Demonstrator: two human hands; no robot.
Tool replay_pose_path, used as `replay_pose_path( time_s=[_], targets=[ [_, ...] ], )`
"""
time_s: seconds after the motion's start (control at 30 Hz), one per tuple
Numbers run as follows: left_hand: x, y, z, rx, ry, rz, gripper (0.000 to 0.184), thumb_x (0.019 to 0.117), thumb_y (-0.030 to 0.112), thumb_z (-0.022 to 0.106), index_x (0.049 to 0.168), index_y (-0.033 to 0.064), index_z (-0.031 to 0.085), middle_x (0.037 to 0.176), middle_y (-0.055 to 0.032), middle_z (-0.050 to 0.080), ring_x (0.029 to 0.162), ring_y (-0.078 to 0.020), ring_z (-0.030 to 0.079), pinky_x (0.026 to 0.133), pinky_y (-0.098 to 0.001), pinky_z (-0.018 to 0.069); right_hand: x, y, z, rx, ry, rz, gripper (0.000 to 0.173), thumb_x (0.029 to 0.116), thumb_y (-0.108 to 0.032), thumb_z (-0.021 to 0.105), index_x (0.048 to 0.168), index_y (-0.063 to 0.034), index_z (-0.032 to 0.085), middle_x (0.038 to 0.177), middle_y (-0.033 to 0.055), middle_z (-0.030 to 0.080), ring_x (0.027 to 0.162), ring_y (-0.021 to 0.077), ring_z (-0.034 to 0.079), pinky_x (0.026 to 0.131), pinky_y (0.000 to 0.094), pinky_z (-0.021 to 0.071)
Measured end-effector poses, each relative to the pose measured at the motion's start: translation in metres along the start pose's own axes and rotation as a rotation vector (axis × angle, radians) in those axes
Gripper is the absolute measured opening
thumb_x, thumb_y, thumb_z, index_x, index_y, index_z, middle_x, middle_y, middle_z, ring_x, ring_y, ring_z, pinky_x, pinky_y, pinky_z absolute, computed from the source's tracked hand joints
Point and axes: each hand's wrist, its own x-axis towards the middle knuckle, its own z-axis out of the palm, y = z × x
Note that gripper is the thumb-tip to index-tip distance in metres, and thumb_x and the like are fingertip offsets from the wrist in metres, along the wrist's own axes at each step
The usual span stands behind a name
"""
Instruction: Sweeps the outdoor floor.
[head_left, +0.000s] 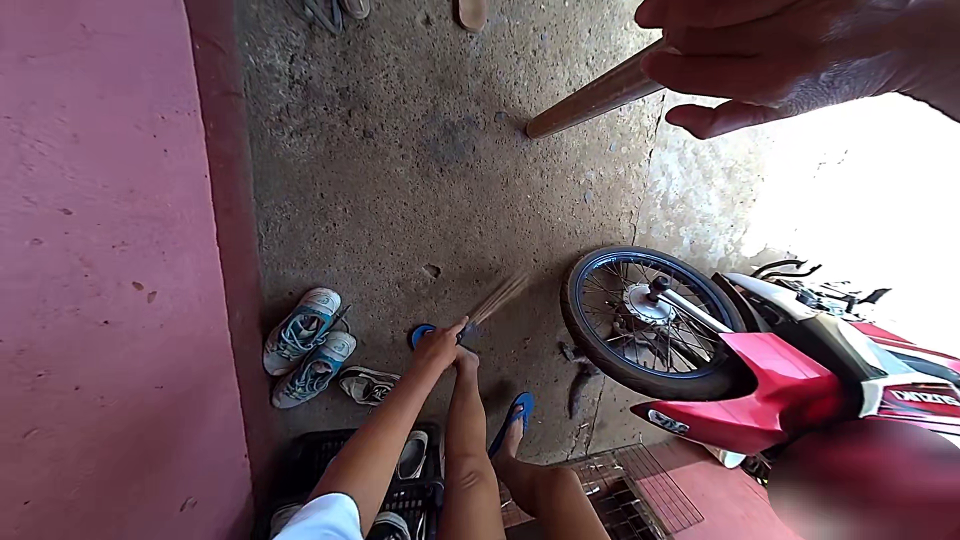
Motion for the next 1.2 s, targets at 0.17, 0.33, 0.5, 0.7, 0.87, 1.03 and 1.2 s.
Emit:
replay_pose_path(
  time_s=[0.17,0.33,0.5,0.7,0.87,1.03,1.2],
  targets=[
    [0.042,0.003,0.017,-0.237,0.265,-0.136,0.076,0.1041,0.012,0.052,0.167,0.0311,0.015,0.136,-0.0229,0.064,0.126,-0.0400,0.063,0.105,-0.0547,0.0499,0.002,-0.009,-0.010,-0.064,0.005,-0.019,0.038,0.1096,-0.025,0.036,0.110,0.0055,0.059,0.115,0.0253,0.065,0.127,0.0410,0.057,0.114,0.0482,0.0374],
    [0.018,0.006,0.025,0.077,-0.114,0.026,0.073,0.0972,0.006,0.060,0.163,0.0227,0.034,0.154,-0.0183,0.052,0.143,-0.0395,0.048,0.115,-0.0596,0.0398,0.014,-0.018,-0.029,-0.097,-0.029,-0.012,0.044,0.1106,-0.023,0.035,0.098,0.0073,0.065,0.100,0.0222,0.071,0.129,0.0373,0.059,0.123,0.0388,0.0269],
    [-0.017,0.004,-0.103,-0.096,0.028,0.045,0.072,0.1036,0.013,0.060,0.165,0.0300,0.026,0.142,-0.0285,0.055,0.108,-0.0423,0.066,0.091,-0.0558,0.0529,0.016,-0.016,-0.031,-0.069,-0.042,-0.035,0.041,0.1092,-0.016,0.037,0.092,0.0070,0.067,0.096,0.0190,0.072,0.134,0.0368,0.055,0.127,0.0388,0.0176],
    [0.005,0.027,-0.224,-0.125,0.389,-0.049,0.076,0.1013,0.012,0.064,0.165,0.0288,0.027,0.127,-0.0314,0.063,0.092,-0.0430,0.070,0.081,-0.0572,0.0566,0.021,-0.016,-0.032,-0.130,-0.048,-0.091,0.031,0.1014,0.008,0.041,0.085,0.0070,0.067,0.084,0.0135,0.069,0.120,0.0278,0.063,0.129,0.0361,0.0094],
    [0.057,0.074,-0.240,-0.446,0.667,-0.096,0.075,0.1012,0.014,0.062,0.166,0.0223,0.025,0.118,-0.0326,0.066,0.083,-0.0414,0.071,0.077,-0.0554,0.0583,0.020,-0.015,-0.032,-0.085,0.010,-0.091,0.033,0.0972,0.011,0.043,0.089,0.0030,0.074,0.086,0.0106,0.072,0.122,0.0271,0.063,0.127,0.0347,0.0176],
    [0.112,0.119,-0.140,-0.177,0.431,-0.117,0.076,0.1037,0.010,0.052,0.168,0.0207,0.012,0.138,-0.0265,0.062,0.128,-0.0421,0.062,0.107,-0.0562,0.0485,0.023,-0.022,-0.034,-0.009,0.073,-0.006,0.031,0.0948,0.011,0.047,0.089,0.0017,0.077,0.093,0.0089,0.073,0.123,0.0200,0.062,0.125,0.0316,0.0203],
    [0.053,0.123,-0.129,0.119,0.150,-0.017,0.077,0.1011,0.007,0.057,0.167,0.0234,0.020,0.148,-0.0223,0.056,0.137,-0.0406,0.054,0.114,-0.0571,0.0425,0.032,-0.023,-0.042,0.491,-0.018,0.244,0.047,0.1036,0.005,0.040,0.151,0.0032,0.038,0.082,0.0022,0.058,0.076,0.0039,0.059,0.079,0.0172,0.0474]
  ],
)
